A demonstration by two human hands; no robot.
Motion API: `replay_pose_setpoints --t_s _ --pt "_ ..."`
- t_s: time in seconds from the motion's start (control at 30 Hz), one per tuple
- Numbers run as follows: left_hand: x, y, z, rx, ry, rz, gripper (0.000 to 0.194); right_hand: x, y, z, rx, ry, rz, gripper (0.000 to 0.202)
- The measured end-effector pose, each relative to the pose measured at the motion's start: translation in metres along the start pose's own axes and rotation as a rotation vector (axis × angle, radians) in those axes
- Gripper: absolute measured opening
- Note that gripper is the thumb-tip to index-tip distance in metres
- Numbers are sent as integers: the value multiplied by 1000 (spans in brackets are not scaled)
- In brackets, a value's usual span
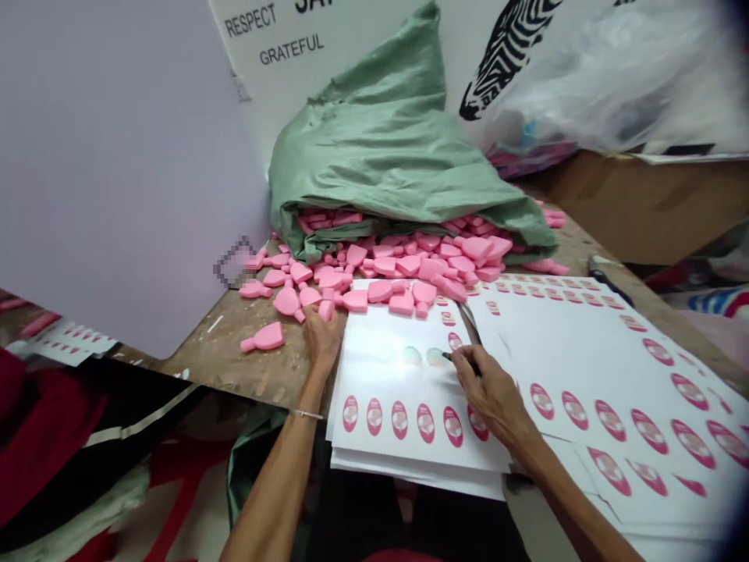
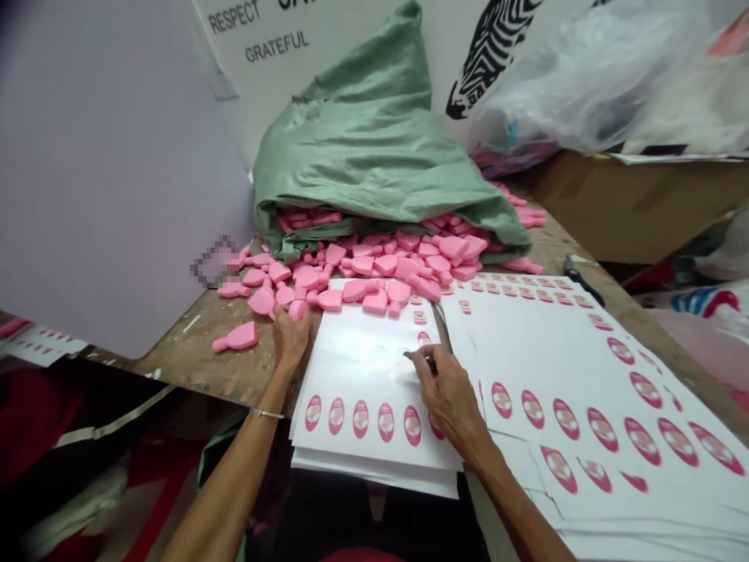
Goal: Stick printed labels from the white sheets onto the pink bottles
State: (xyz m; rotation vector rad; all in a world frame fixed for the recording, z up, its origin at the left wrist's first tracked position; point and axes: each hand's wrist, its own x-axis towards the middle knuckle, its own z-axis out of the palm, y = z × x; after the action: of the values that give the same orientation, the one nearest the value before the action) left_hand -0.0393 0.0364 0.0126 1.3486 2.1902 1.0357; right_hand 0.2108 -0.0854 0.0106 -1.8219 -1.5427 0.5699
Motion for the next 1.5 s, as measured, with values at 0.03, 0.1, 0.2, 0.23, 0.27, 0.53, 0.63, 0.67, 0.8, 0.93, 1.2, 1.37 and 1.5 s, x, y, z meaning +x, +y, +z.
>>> replay_pose_setpoints --t_s 0.03,0.1,0.2,0.23,0.27,0.53,0.63,0.67,0.8,0.93,1.2,1.37,1.5 --pt "-6 1 -6 -33 4 3 36 5 1 2 -28 20 -20 27" --pt "-25 2 -15 -108 -40 19 33 12 2 9 -95 45 -86 22" --pt "-62 7 -17 -449 -378 -5 33 20 3 20 -187 49 -180 17" --pt "-75 9 -15 -583 -506 -33 37 22 3 23 -219 56 -203 16" --pt "-86 11 -11 -675 -598 -50 41 24 3 26 -252 67 -224 15" --pt "-111 13 12 -747 -716 -54 42 27 5 34 -416 110 -354 18" --pt "-110 12 13 -748 -717 -40 41 28 6 34 -387 107 -363 17" --pt "-109 13 13 -743 -715 -35 40 29 6 34 -368 98 -355 17" --pt "-110 13 11 -699 -714 -3 37 33 5 35 -352 77 -298 14" --pt "-110 10 13 -686 -721 25 38 32 3 39 -399 123 -308 15" --pt "-110 7 15 -793 -684 -74 44 21 -6 31 -56 176 -265 25" --pt "-115 8 4 -1035 -740 -210 60 15 -30 11 288 128 -48 30" --pt "-122 15 -5 -1167 -774 -314 61 9 -43 8 336 -9 -61 39"
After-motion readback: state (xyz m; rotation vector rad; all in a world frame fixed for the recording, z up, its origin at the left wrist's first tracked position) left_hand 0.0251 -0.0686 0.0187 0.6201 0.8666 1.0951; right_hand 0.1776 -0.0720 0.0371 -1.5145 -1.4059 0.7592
